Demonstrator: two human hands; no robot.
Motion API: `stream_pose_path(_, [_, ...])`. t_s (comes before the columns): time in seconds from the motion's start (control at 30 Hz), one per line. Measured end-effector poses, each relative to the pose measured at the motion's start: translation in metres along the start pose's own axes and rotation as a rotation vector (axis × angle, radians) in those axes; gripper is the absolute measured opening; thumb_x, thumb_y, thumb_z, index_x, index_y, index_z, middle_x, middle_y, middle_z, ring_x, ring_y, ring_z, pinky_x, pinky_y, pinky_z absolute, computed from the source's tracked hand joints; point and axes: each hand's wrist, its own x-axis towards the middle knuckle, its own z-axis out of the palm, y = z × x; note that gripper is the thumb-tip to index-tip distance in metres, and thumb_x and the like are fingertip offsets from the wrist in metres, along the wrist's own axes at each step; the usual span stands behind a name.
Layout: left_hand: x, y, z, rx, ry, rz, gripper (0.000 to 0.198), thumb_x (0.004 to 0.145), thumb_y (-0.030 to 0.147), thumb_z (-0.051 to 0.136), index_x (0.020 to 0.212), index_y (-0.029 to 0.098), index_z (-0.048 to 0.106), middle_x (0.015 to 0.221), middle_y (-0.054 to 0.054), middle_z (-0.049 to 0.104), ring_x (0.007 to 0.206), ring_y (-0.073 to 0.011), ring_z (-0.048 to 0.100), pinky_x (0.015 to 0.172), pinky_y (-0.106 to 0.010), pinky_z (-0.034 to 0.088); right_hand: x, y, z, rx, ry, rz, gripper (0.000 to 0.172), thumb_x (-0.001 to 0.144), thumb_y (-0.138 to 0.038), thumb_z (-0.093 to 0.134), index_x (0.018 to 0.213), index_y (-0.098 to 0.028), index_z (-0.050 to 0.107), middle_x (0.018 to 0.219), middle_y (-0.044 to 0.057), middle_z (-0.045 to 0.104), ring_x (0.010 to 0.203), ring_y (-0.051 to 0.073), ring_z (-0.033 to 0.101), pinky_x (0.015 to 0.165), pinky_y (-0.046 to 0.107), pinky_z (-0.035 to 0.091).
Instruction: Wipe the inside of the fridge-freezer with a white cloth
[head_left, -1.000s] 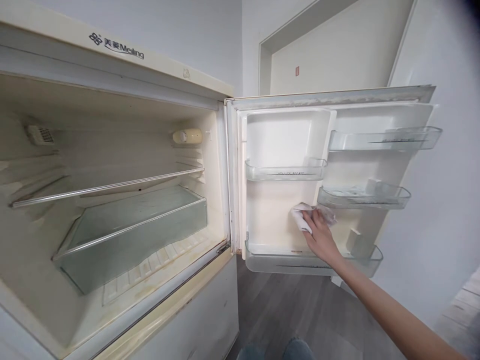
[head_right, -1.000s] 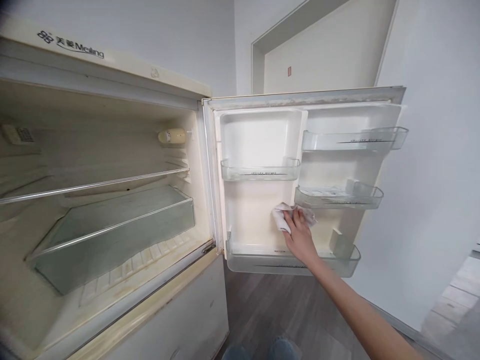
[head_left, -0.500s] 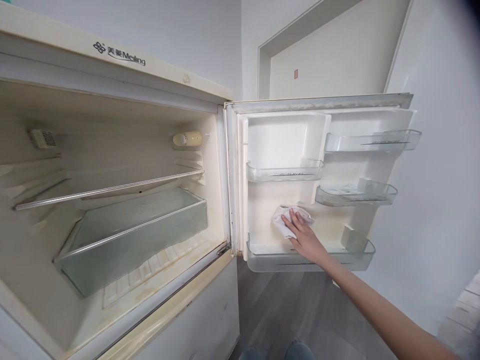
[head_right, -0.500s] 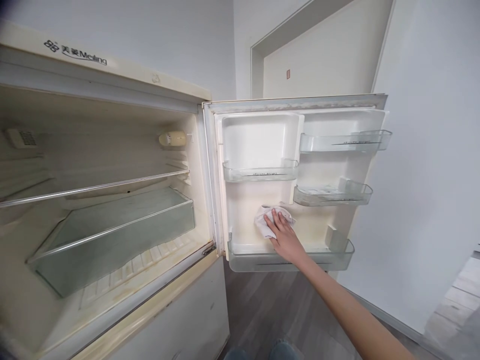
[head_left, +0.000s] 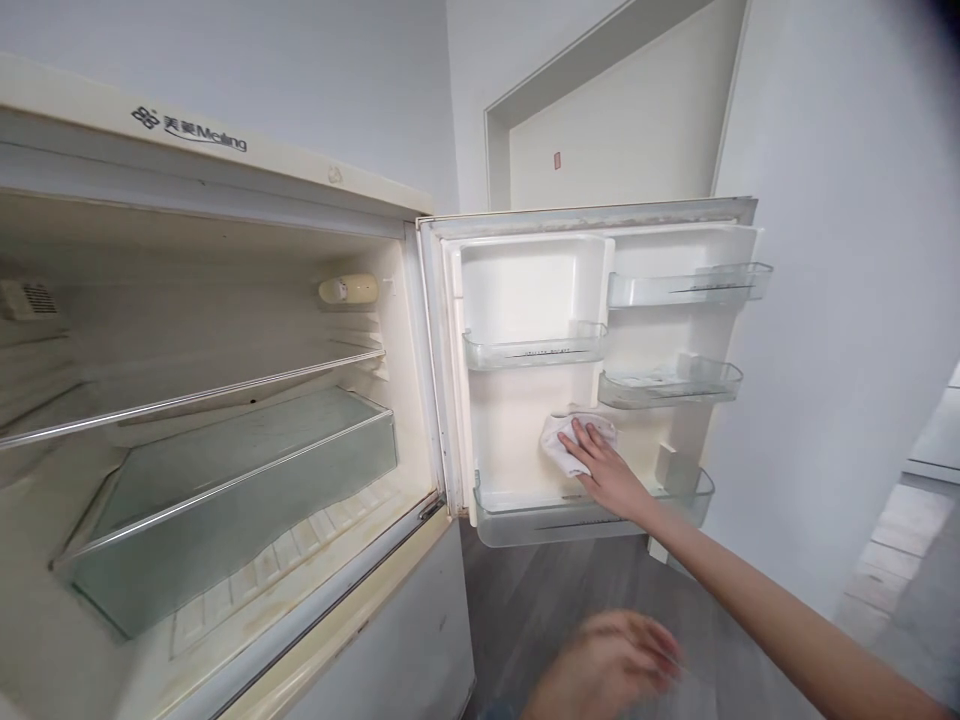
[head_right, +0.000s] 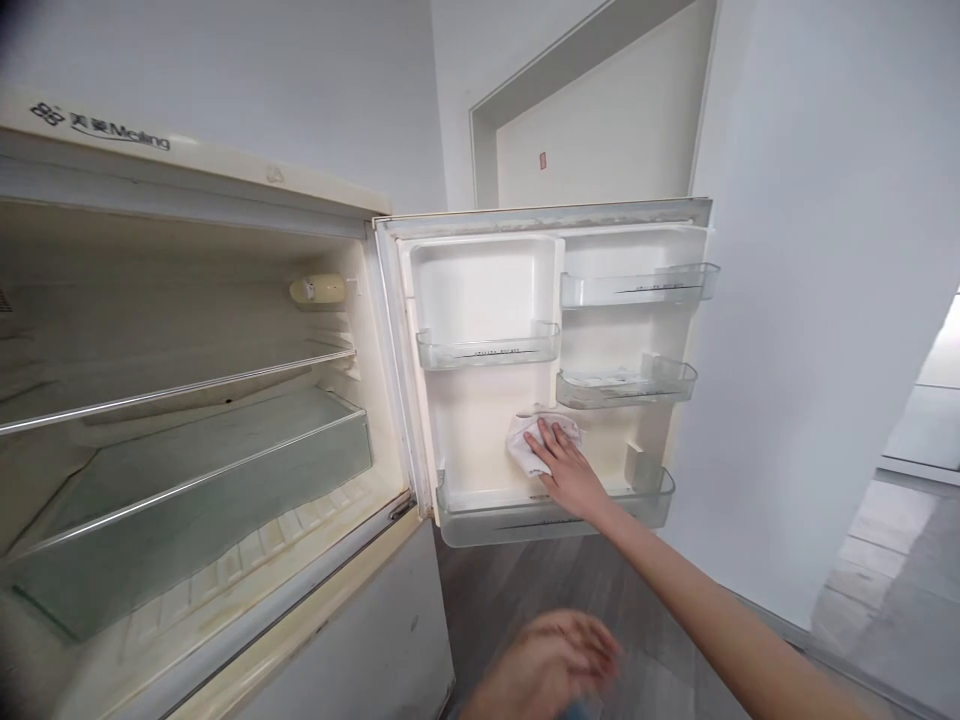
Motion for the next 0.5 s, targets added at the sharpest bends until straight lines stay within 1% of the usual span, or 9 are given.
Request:
stream_pose_path(0.07, [0.012, 0.009, -0.008, -0.055, 0.061, 0.0, 0.04, 0.071, 0.02, 0.063, 0.11, 0.014, 0.058, 0.113, -0.015, 0.068, 0.102, -0.0232, 0.067, 0.109, -0.045, 0.042, -0.002, 0.013, -0.001, -0.022, 0.016, 0.013, 0.068, 0.089, -0.018, 0.038, 0.151, -0.028, 0.013, 0.157, 0.003, 0.006, 0.142, 0.03, 0.014, 0.106, 0.047, 0.039])
stream_pose_path(0.1, [0.018, 0.016, -0.01, -0.101, 0.113, 0.027, 0.044, 0.071, 0.022, 0.064, 0.113, 0.015, 0.055, 0.122, -0.016, 0.064, 0.107, -0.0231, 0.066, 0.111, -0.042, 0.04, -0.002, 0.02, -0.002, -0.03, 0.029, 0.02, 0.067, 0.089, -0.018, 0.038, 0.151, -0.028, 0.013, 0.157, 0.003, 0.006, 0.142, 0.03, 0.014, 0.106, 0.048, 0.039])
stream_pose_path(0.13, [0.024, 0.023, -0.01, -0.159, 0.175, 0.072, 0.049, 0.071, 0.028, 0.065, 0.117, 0.017, 0.051, 0.131, -0.016, 0.058, 0.114, -0.0232, 0.062, 0.113, -0.04, 0.038, -0.002, 0.027, -0.002, -0.036, 0.046, 0.027, 0.067, 0.09, -0.019, 0.038, 0.151, -0.028, 0.013, 0.157, 0.003, 0.006, 0.142, 0.03, 0.014, 0.106, 0.048, 0.039])
stream_pose_path(0.2, [0.033, 0.039, -0.006, -0.221, 0.235, 0.192, 0.056, 0.072, 0.039, 0.066, 0.122, 0.022, 0.047, 0.145, -0.014, 0.046, 0.127, -0.0235, 0.052, 0.115, -0.039, 0.037, -0.001, 0.038, -0.002, -0.05, 0.078, 0.045, 0.067, 0.091, -0.022, 0.037, 0.151, -0.029, 0.01, 0.157, 0.002, 0.005, 0.142, 0.031, 0.014, 0.106, 0.049, 0.038])
stream_pose_path(0.27, [0.037, 0.054, 0.004, -0.272, 0.296, 0.272, 0.061, 0.073, 0.048, 0.062, 0.127, 0.025, 0.044, 0.149, -0.013, 0.041, 0.135, -0.0226, 0.043, 0.115, -0.036, 0.035, 0.0, 0.047, -0.002, -0.07, 0.092, 0.063, 0.065, 0.092, -0.026, 0.036, 0.151, -0.029, 0.01, 0.157, 0.003, 0.009, 0.141, 0.032, 0.016, 0.106, 0.051, 0.038])
stream_pose_path(0.37, [0.04, 0.067, 0.018, -0.299, 0.359, 0.264, 0.074, 0.071, 0.056, 0.06, 0.135, 0.028, 0.036, 0.152, -0.014, 0.035, 0.139, -0.0234, 0.037, 0.117, -0.035, 0.032, 0.003, 0.06, -0.008, -0.125, 0.069, 0.09, 0.061, 0.091, -0.026, 0.037, 0.15, -0.025, 0.021, 0.153, 0.007, 0.027, 0.139, 0.033, 0.025, 0.105, 0.051, 0.038])
stream_pose_path(0.43, [0.041, 0.069, 0.023, -0.289, 0.378, 0.249, 0.083, 0.069, 0.058, 0.061, 0.14, 0.028, 0.03, 0.155, -0.014, 0.029, 0.141, -0.0246, 0.034, 0.118, -0.035, 0.029, 0.005, 0.07, -0.016, -0.183, 0.069, 0.108, 0.058, 0.089, -0.022, 0.039, 0.147, -0.02, 0.033, 0.144, 0.011, 0.041, 0.135, 0.034, 0.032, 0.106, 0.051, 0.036])
stream_pose_path(0.5, [0.043, 0.069, 0.024, -0.279, 0.395, 0.238, 0.085, 0.069, 0.057, 0.062, 0.141, 0.029, 0.027, 0.157, -0.013, 0.025, 0.142, -0.0254, 0.032, 0.119, -0.036, 0.027, 0.006, 0.083, -0.025, -0.25, 0.086, 0.112, 0.053, 0.086, -0.015, 0.04, 0.139, -0.017, 0.046, 0.132, 0.012, 0.053, 0.128, 0.032, 0.041, 0.107, 0.051, 0.034])
